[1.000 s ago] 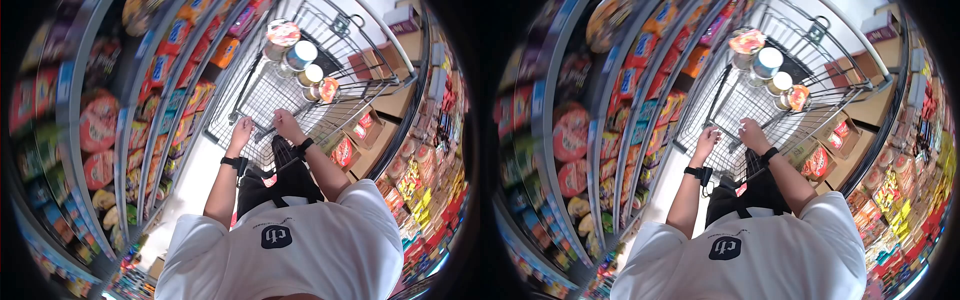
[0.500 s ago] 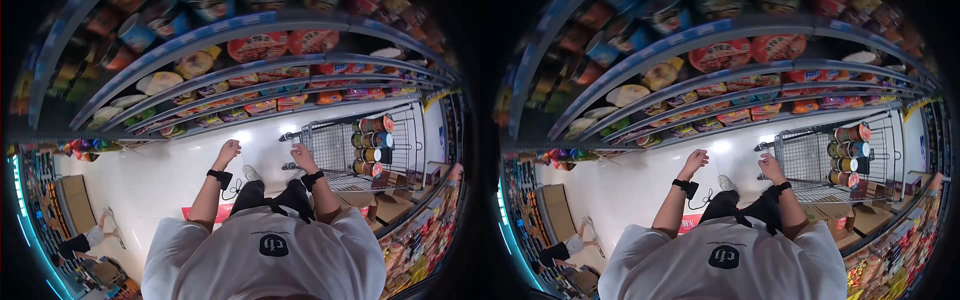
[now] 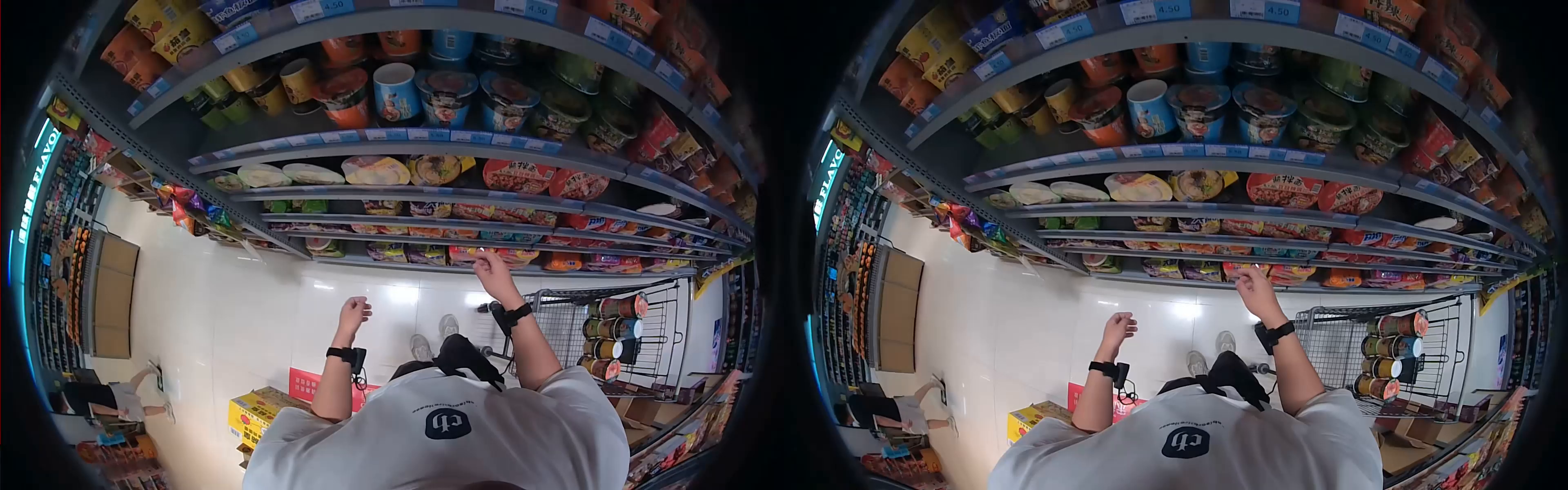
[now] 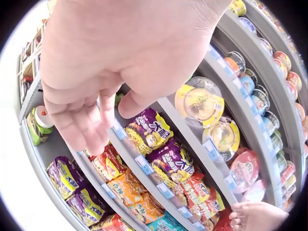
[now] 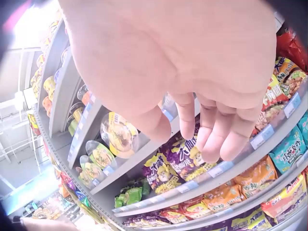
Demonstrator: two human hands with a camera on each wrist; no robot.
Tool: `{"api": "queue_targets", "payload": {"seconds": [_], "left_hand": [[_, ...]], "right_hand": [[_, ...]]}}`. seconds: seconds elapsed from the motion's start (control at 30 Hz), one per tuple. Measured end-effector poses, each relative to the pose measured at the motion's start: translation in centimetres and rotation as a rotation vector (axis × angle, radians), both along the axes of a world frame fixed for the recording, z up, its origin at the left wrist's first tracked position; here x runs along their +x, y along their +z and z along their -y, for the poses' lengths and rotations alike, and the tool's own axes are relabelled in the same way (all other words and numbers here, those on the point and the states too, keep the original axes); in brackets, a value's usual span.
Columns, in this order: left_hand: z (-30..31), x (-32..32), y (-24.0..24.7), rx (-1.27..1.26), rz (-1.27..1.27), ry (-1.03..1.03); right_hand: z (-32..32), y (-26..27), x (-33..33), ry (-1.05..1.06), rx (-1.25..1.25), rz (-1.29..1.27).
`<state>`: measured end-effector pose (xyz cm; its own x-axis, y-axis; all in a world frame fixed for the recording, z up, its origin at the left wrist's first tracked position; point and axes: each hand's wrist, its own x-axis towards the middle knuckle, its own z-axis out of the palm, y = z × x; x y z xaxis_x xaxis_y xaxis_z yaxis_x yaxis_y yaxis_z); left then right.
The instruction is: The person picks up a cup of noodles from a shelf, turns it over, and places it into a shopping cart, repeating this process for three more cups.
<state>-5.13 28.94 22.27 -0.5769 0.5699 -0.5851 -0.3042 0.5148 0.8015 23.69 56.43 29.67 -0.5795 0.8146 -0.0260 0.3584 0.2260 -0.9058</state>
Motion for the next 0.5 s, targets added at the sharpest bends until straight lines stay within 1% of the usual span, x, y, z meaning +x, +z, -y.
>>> {"api": "queue_targets", "payload": {"seconds": [0.07,0.1,0.17,0.23,0.3,0.33,0.4,0.47,0.5], "left_hand": [[-1.7,0.5,0.3,-0.001,-0.040,-0.093],[-3.0,0.3,0.9,0.012,-0.050,-0.093],[-6.1,0.1,4.2,0.139,-0.317,-0.216],[-10.5,-0.4,9.7,0.217,-0.365,-0.197],[-14.4,-0.7,15.1,0.356,-0.526,-0.212],[-16.4,-0.8,17.5,0.436,-0.599,-0.207],[-20.1,-0.4,22.5,0.559,-0.733,-0.217],[-23.2,0.1,26.4,0.629,-0.832,-0.265],[-24.5,0.3,27.6,0.656,-0.868,-0.300]], "right_hand": [[-1.3,0.9,-0.7,-0.005,0.065,-0.089],[-2.0,2.2,-1.3,-0.005,0.077,-0.098],[-2.8,7.1,-2.7,-0.066,0.040,-0.176],[-4.4,11.9,-4.0,-0.062,0.086,-0.224],[-5.6,16.0,-4.9,-0.091,0.339,-0.329],[-6.5,17.8,-5.3,-0.080,0.382,-0.361],[-7.0,21.5,-6.1,-0.068,0.352,-0.421],[-7.7,22.9,-7.4,-0.053,0.316,-0.473],[-8.2,23.1,-8.1,-0.046,0.419,-0.436]]}}
